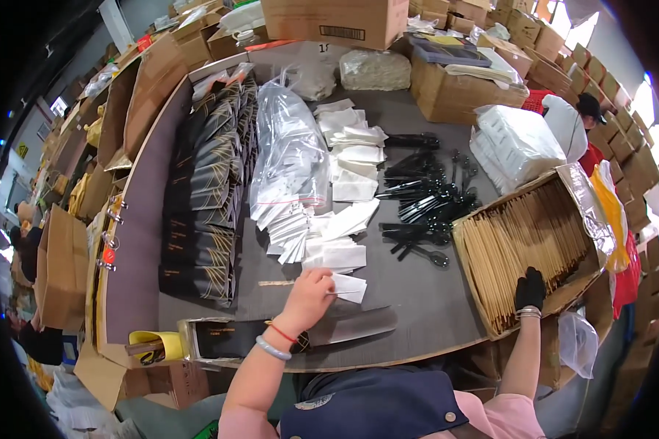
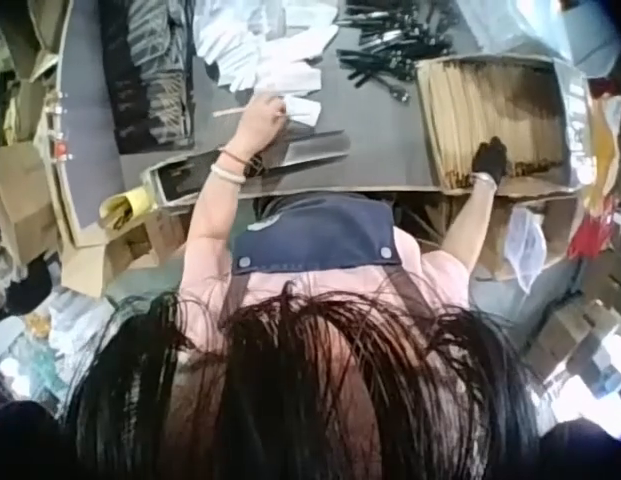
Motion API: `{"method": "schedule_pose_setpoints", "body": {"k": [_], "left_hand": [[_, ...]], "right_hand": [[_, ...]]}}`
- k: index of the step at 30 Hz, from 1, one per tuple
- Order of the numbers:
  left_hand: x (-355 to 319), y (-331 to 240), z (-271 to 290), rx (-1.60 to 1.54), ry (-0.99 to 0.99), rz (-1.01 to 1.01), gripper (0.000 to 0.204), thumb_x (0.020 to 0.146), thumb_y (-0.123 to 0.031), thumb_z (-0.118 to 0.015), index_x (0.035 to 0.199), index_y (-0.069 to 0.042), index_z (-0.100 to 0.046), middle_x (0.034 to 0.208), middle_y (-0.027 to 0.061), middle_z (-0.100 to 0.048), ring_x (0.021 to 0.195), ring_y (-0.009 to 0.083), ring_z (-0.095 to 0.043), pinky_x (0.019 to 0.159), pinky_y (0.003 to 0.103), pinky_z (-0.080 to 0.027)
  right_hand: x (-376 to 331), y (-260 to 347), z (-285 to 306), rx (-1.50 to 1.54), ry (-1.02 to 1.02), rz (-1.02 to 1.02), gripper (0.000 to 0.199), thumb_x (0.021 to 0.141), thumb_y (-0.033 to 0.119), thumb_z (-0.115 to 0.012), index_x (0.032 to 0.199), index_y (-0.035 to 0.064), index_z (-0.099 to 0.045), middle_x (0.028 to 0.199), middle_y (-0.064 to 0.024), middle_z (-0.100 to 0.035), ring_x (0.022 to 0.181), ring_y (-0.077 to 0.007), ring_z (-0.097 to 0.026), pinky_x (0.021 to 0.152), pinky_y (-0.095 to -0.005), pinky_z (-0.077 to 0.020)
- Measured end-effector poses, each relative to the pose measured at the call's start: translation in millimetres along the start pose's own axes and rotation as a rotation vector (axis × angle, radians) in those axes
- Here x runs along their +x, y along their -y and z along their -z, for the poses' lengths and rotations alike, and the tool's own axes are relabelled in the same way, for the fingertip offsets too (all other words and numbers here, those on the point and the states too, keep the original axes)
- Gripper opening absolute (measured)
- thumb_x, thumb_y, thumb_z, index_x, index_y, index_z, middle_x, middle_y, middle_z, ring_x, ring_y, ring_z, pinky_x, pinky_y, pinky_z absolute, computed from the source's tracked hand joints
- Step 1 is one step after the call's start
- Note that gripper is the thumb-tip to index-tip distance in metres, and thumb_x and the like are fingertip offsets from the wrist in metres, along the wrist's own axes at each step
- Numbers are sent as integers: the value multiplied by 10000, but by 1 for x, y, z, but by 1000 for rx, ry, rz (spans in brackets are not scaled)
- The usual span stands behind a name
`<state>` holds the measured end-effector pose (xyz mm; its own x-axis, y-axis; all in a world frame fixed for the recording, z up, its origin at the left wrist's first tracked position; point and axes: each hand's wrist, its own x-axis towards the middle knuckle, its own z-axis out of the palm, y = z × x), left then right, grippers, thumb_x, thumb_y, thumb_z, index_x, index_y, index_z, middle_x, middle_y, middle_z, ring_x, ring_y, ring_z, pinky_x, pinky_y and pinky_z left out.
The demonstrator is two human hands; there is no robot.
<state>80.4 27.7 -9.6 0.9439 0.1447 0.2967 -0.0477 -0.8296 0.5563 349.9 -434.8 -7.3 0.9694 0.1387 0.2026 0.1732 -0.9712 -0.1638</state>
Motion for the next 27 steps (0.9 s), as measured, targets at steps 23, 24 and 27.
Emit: {"method": "schedule_pose_setpoints", "body": {"k": [23, 24, 27], "left_hand": [[-39, -47, 8, 111, 217, 154, 397, 658, -152, -805, 1015, -115, -635, 992, 42, -632, 929, 243, -571, 776, 387, -436], [-47, -51, 7, 109, 219, 165, 397, 658, -152, -805, 1015, -115, -635, 992, 42, -632, 929, 243, -571, 776, 387, -436], [-75, -65, 10, 210, 110, 130, 451, 646, -182, -799, 1066, -143, -638, 1103, 6, -582, 1008, 228, -519, 813, 384, -391]], "right_hand": [[-41, 176, -71, 321, 124, 295, 231, 851, 108, -626, 1067, 27, -610, 1064, -175, -559, 1033, -366, -551, 889, -424, -466], [-46, 171, -70, 439, 82, 320, 212, 852, 103, -625, 1046, 17, -611, 1072, -180, -569, 1026, -368, -559, 876, -430, -465], [-61, 178, -18, 619, 16, 245, 128, 873, 96, -632, 962, 4, -641, 909, -162, -626, 862, -316, -633, 763, -378, -495]]}}
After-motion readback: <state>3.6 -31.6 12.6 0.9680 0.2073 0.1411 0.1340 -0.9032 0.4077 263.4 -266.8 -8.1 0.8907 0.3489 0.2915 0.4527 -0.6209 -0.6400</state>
